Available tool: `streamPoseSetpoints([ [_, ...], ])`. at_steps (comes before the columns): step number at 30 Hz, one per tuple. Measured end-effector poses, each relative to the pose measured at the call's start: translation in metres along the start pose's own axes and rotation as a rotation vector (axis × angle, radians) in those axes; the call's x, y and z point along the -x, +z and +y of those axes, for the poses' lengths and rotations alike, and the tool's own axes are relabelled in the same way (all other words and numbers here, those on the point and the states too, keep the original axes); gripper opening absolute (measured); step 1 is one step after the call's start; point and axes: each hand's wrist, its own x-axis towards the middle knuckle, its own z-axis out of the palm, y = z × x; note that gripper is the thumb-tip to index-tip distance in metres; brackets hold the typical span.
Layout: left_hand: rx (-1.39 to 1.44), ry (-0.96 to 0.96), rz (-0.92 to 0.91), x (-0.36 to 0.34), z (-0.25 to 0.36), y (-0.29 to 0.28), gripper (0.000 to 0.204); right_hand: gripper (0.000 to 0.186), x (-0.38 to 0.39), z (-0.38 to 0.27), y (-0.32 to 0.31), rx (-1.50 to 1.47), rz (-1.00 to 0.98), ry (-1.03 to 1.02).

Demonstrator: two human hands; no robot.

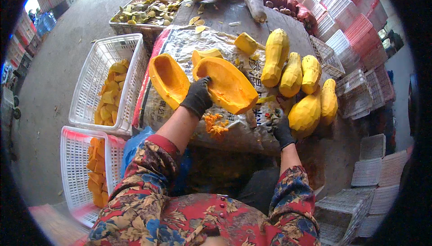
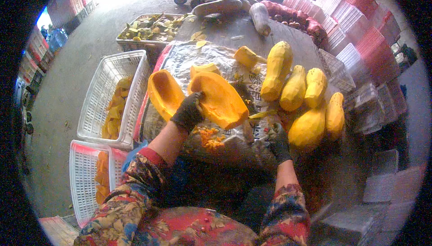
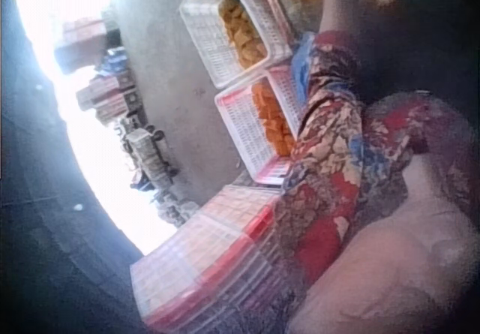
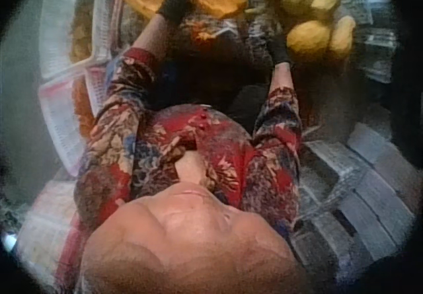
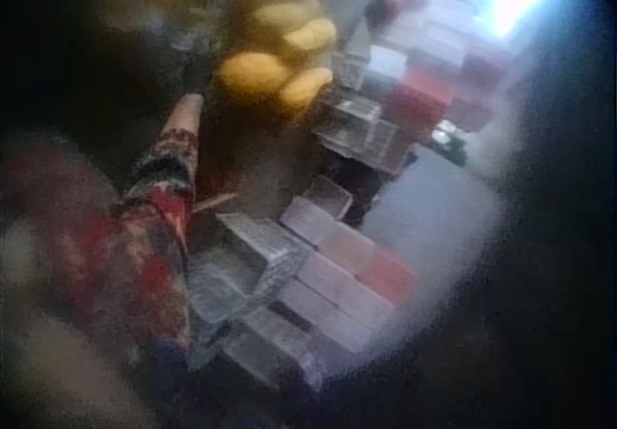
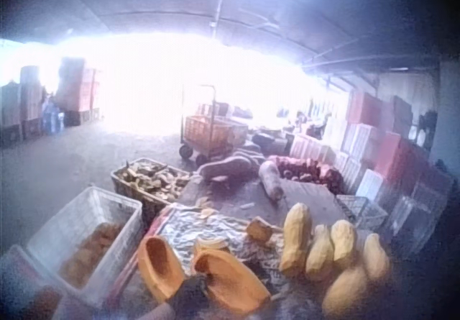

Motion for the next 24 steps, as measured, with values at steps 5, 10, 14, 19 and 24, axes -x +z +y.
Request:
streamPoseSetpoints([
  [5,0.377,0.092,0.089,0.015,0.013,0.018,0.031,0.044,0.008,-0.033,0.0,0.944,0.356,-0.436],
  [10,0.733,-0.001,0.219,0.017,0.025,0.043,0.028,0.042,0.045,-0.075,0.046,-0.519,-0.421,-0.106],
  [14,0.107,-0.013,0.243,0.039,0.036,0.062,0.024,0.04,0.064,-0.045,0.068,-0.329,-0.332,-0.136],
  [19,-0.032,-0.074,0.139,0.079,0.028,0.12,0.034,0.024,0.048,0.013,0.069,-0.147,-0.122,-0.622],
  [24,0.033,0.144,-0.015,0.105,-0.014,0.138,0.036,0.023,0.045,0.026,0.054,-0.461,0.115,-0.471],
])
